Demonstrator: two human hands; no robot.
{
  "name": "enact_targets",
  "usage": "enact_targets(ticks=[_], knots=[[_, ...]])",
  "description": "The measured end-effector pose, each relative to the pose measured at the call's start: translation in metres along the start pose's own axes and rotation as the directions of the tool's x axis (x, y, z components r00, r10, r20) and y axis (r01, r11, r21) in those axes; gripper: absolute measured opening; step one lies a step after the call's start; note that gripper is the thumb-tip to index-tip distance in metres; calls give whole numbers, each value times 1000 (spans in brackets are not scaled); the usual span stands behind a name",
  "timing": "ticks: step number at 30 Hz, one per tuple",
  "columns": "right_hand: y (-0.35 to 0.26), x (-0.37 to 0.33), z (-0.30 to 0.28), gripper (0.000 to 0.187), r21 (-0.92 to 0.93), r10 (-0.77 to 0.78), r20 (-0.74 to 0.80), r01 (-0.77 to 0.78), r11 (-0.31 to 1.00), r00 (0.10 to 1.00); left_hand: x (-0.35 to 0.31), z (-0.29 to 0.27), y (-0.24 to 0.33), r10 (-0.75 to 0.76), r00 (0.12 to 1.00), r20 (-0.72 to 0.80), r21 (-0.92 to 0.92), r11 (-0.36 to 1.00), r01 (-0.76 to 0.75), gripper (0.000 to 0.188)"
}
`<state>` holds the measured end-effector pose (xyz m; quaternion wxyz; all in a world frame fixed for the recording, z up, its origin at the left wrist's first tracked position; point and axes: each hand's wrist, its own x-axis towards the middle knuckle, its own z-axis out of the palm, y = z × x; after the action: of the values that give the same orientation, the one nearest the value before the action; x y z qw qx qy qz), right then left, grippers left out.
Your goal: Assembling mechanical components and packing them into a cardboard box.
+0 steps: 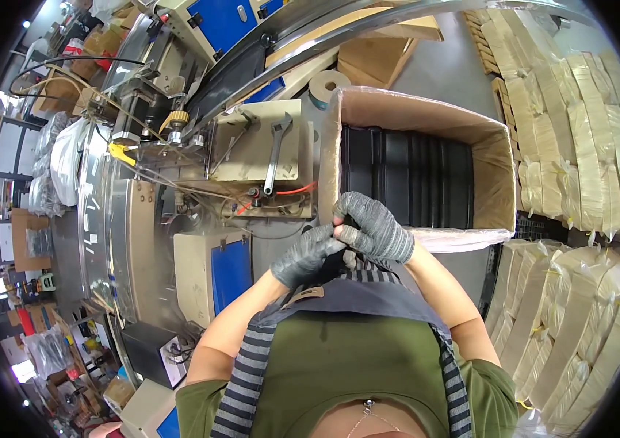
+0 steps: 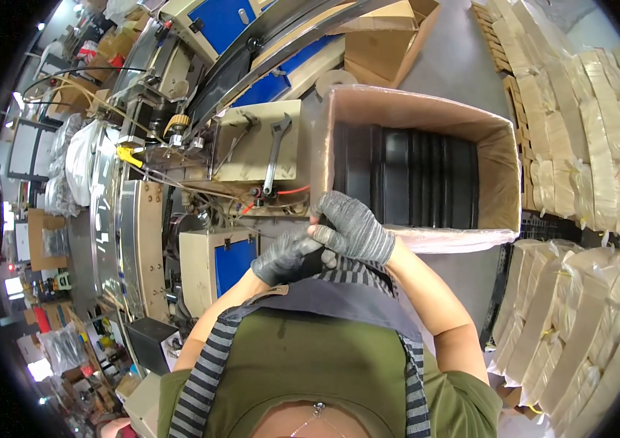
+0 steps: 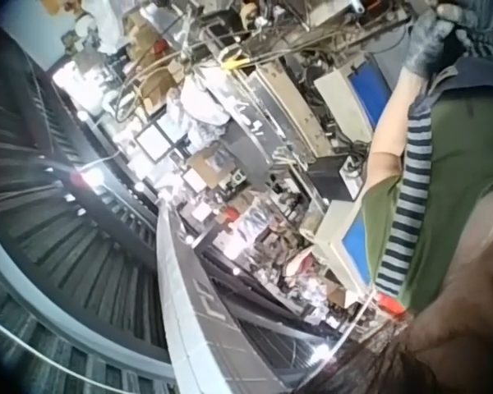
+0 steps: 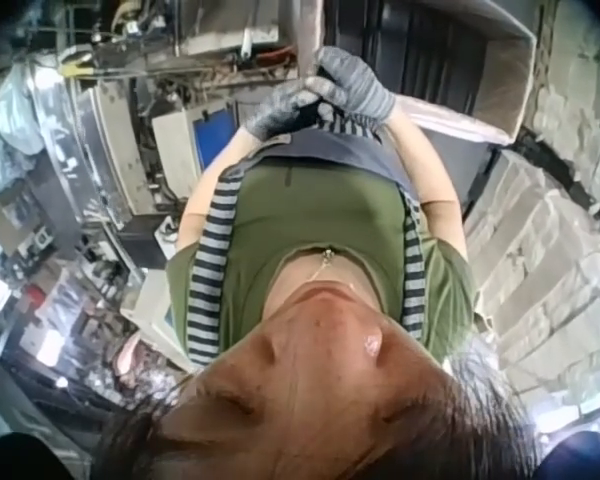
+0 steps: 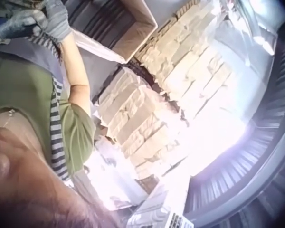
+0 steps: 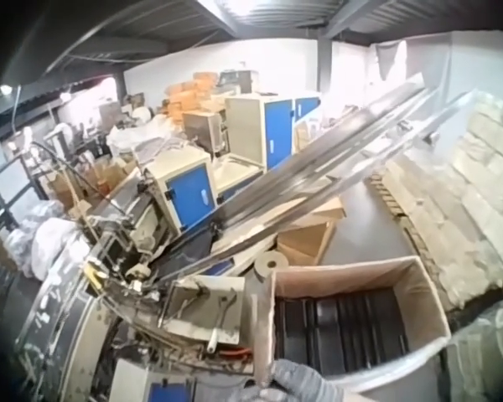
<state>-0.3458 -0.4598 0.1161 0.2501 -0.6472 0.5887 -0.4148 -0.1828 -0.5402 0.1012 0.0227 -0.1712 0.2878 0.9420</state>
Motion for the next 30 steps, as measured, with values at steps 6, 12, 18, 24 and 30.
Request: enact_targets(ticks=[6,12,18,24,30], knots=[[-6,14,14,25,7,133,-523,-151,988,842,32,-10,14,335,862,-381,36,937,-349,29],[-8,29,27,46,-490,-155,-213,32,871,965,54,-22,40,609,618,-497,176,768,-615,34],[-11,66,11,45,-735,-260,-66,129,666,963,44,-3,90,679,544,-492,290,718,-633,21],[-38,137,-6,46,-795,-153,-146,-24,606,977,50,-2,167,793,488,-364,543,607,-580,16],[-33,249,-56,26,-613,58,-392,-307,728,918,64,-14,238,786,504,-359,553,614,-563,28]])
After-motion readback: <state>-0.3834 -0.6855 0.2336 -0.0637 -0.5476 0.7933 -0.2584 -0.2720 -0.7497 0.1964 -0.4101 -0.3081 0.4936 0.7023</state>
